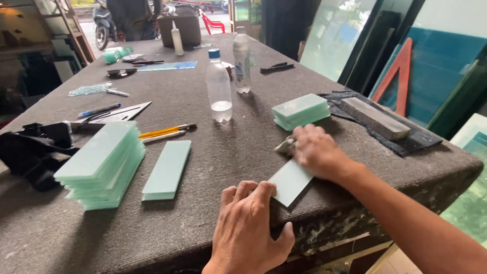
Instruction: Wiping small rectangular glass pieces with a cloth and stacking them on a work table.
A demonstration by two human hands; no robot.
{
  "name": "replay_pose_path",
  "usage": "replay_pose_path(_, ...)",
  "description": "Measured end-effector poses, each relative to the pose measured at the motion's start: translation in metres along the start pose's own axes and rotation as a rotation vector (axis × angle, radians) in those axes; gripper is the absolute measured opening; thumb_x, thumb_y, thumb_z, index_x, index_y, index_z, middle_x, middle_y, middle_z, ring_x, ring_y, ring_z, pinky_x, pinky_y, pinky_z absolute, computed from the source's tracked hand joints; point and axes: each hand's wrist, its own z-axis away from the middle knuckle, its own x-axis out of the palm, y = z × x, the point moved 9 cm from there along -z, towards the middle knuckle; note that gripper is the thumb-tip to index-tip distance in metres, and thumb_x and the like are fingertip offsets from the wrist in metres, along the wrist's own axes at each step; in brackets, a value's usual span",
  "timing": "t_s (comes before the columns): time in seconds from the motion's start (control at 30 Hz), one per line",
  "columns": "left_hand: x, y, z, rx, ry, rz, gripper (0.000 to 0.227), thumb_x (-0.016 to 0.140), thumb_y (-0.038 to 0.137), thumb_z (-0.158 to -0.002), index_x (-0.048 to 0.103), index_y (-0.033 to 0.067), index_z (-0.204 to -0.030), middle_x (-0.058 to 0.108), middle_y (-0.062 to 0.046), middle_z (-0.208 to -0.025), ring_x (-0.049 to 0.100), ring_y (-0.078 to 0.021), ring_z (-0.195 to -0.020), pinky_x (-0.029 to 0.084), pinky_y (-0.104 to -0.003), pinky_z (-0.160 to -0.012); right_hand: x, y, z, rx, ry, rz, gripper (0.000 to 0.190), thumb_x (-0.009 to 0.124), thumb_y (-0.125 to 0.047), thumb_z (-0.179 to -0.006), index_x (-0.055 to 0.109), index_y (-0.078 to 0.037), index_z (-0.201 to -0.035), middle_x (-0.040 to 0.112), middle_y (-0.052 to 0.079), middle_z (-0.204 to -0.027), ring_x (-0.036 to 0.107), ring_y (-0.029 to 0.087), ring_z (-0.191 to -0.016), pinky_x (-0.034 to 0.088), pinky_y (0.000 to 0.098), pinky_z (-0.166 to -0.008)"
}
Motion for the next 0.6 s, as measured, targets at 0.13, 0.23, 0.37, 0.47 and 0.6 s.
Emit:
replay_pose_path(0.13, 0.003, -0.007, 0.000, -0.061, -0.013, 0.024, 0.056, 0.084, 0.040, -0.074, 0.064, 0.0127, -0.119, 0.078, -0.008, -0.108, 0.063, -0.0301, -0.120, 0.040, -0.053, -0.106, -0.013, 0.001, 0.016, 0.176, 0.012, 0.005, 0.032, 0.039, -0.043, -0.120, 0.061, -0.019, -0.120, 0.059, 0.006, -0.118, 0.054, 0.023, -0.102, 0.049, 0.0396, -0.091)
replay_pose_path(0.23, -0.002, -0.004, -0.007, -0.084, -0.020, 0.060, 0.050, 0.074, 0.034, -0.070, 0.066, 0.0175, -0.116, 0.081, -0.008, -0.104, 0.066, -0.0301, -0.120, 0.042, -0.052, -0.106, -0.014, -0.086, 0.079, -0.090, -0.071, -0.258, 0.021, 0.054, -0.036, -0.113, 0.069, -0.023, -0.105, 0.068, 0.002, -0.108, 0.061, 0.019, -0.105, 0.054, 0.0408, -0.091)
replay_pose_path(0.37, 0.010, -0.007, -0.007, -0.071, 0.020, 0.009, 0.050, 0.079, 0.037, -0.070, 0.065, 0.0152, -0.112, 0.079, -0.009, -0.095, 0.068, -0.0301, -0.115, 0.044, -0.055, -0.104, -0.007, -0.041, 0.048, -0.288, 0.093, -0.087, 0.020, 0.047, -0.033, -0.111, 0.057, -0.016, -0.105, 0.064, 0.010, -0.096, 0.062, 0.030, -0.089, 0.049, 0.0507, -0.084)
replay_pose_path(0.47, 0.010, -0.013, -0.002, -0.126, -0.041, -0.052, 0.057, 0.085, 0.051, -0.081, 0.067, 0.0130, -0.120, 0.082, -0.006, -0.109, 0.064, -0.0290, -0.121, 0.043, -0.057, -0.103, -0.012, 0.026, 0.012, 0.151, -0.043, 0.063, 0.027, 0.038, -0.036, -0.116, 0.060, -0.020, -0.116, 0.062, 0.003, -0.113, 0.055, 0.023, -0.102, 0.048, 0.0411, -0.094)
replay_pose_path(0.6, 0.011, -0.018, -0.005, -0.201, -0.100, -0.006, 0.054, 0.083, 0.056, -0.089, 0.067, 0.0150, -0.119, 0.083, -0.007, -0.106, 0.065, -0.0287, -0.119, 0.042, -0.052, -0.100, -0.013, 0.069, -0.005, 0.148, 0.134, 0.002, 0.029, 0.043, -0.037, -0.115, 0.060, -0.014, -0.125, 0.067, 0.013, -0.116, 0.065, 0.031, -0.109, 0.054, 0.0500, -0.096)
